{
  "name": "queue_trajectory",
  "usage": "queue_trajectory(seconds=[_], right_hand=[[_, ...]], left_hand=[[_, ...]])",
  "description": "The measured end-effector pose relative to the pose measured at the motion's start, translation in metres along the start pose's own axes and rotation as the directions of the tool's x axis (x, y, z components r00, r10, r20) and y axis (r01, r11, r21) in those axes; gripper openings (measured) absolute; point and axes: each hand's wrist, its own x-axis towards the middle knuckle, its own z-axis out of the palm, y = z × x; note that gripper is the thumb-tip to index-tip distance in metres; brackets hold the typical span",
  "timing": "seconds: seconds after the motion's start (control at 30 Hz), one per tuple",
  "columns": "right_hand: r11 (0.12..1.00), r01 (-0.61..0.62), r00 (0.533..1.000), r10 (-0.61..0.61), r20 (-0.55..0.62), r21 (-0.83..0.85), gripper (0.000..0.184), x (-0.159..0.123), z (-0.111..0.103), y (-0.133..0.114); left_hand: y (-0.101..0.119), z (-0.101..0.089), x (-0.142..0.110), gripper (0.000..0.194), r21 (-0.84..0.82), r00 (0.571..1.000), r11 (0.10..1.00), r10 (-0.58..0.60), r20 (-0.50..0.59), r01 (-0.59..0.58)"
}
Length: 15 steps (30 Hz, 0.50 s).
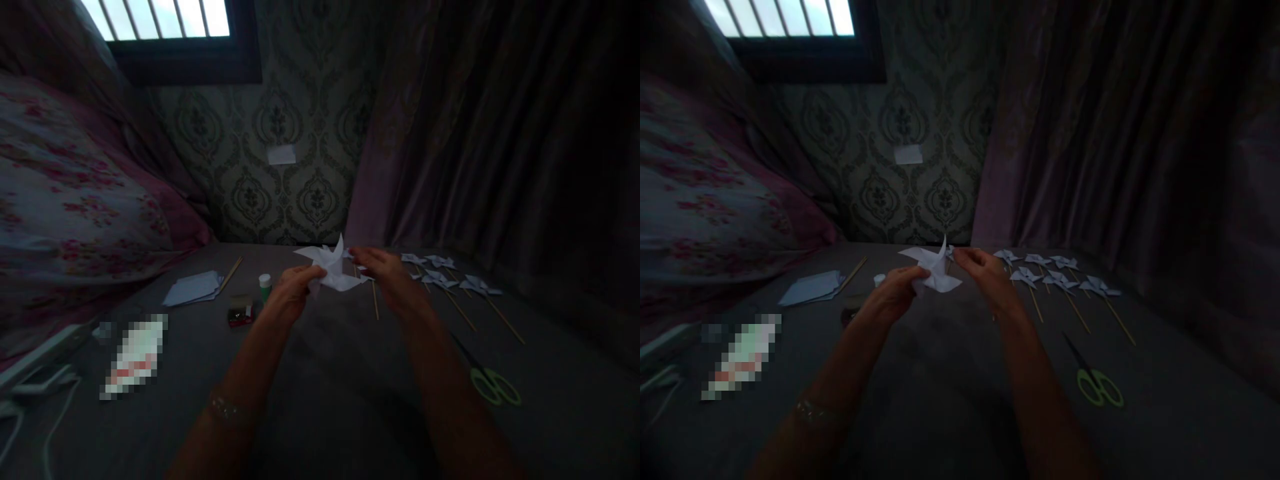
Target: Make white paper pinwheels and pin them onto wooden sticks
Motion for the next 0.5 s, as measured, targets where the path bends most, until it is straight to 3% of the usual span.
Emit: queue_trajectory(seconds=[0.1, 0.3, 0.4, 0.5], right_hand=[[0.994, -0.090, 0.982, 0.078, 0.171, 0.066, 0.037, -0.006, 0.022, 0.006], [0.995, -0.099, 0.954, 0.093, 0.286, 0.006, 0.035, -0.028, 0.068, 0.009], [0.995, -0.066, 0.950, 0.084, 0.302, -0.071, 0.034, -0.038, 0.073, 0.013], [0.977, -0.021, 0.957, 0.081, 0.279, -0.212, 0.032, -0.047, 0.057, 0.029]], left_hand=[[0.003, -0.012, -0.014, 0.011, 0.001, 0.999, 1.000, 0.022, -0.039, -0.022], [-0.010, -0.046, -0.043, 0.006, 0.048, 0.985, 0.998, 0.039, -0.167, -0.032], [-0.007, -0.072, -0.054, 0.007, -0.004, 0.966, 0.999, 0.040, -0.257, -0.043], [0.012, -0.107, -0.064, 0.011, -0.188, 0.909, 0.973, 0.044, -0.415, -0.133]])
